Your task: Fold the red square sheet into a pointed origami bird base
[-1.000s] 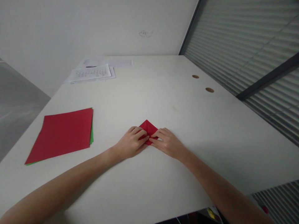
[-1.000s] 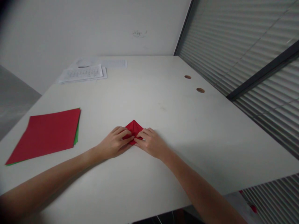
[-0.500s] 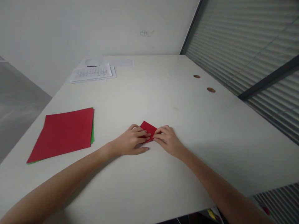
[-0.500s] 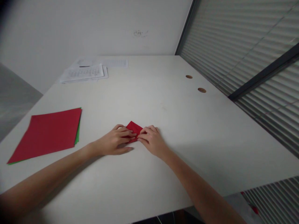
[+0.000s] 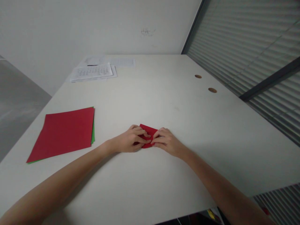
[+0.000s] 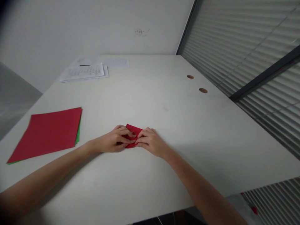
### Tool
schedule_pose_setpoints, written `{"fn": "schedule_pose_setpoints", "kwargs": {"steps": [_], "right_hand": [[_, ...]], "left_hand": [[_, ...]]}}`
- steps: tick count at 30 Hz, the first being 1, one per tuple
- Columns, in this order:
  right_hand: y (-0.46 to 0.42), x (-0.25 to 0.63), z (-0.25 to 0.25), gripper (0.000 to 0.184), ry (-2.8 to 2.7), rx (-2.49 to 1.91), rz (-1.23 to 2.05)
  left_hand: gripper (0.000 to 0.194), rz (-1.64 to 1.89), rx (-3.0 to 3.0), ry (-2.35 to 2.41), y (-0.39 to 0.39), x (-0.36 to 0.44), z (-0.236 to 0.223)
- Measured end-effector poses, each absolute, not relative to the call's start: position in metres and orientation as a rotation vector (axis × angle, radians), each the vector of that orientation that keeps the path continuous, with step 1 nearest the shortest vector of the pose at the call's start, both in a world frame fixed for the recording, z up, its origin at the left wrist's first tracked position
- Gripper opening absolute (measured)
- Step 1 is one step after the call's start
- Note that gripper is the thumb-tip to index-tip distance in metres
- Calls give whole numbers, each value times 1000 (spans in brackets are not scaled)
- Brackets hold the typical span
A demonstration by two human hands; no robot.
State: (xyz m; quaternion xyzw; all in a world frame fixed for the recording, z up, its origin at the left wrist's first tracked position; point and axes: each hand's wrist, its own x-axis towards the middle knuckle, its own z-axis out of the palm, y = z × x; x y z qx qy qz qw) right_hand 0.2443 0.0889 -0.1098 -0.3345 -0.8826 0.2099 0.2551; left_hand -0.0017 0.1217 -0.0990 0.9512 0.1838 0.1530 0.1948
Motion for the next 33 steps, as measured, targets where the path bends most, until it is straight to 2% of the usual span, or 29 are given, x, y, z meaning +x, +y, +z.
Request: {"fn": "schedule_pose_setpoints", "kwargs": {"steps": [12, 22, 26, 30, 33], "right_hand": [[96, 233, -117, 24, -2400, -993, 487], [94, 225, -119, 21, -2276, -1226, 517], [97, 224, -114, 21, -2283, -1243, 549], [102, 222, -106, 22, -2265, -1335, 702], [104, 219, -102, 20, -2214, -1385, 788]], "left_hand": [[17, 393, 2605, 471, 129, -2, -95], [4, 450, 2416, 517, 136, -3, -104], [30, 526, 2315, 622, 132, -4, -103], [28, 542, 2283, 574, 129, -2, -101], [37, 552, 2268, 589, 129, 0, -101]]}}
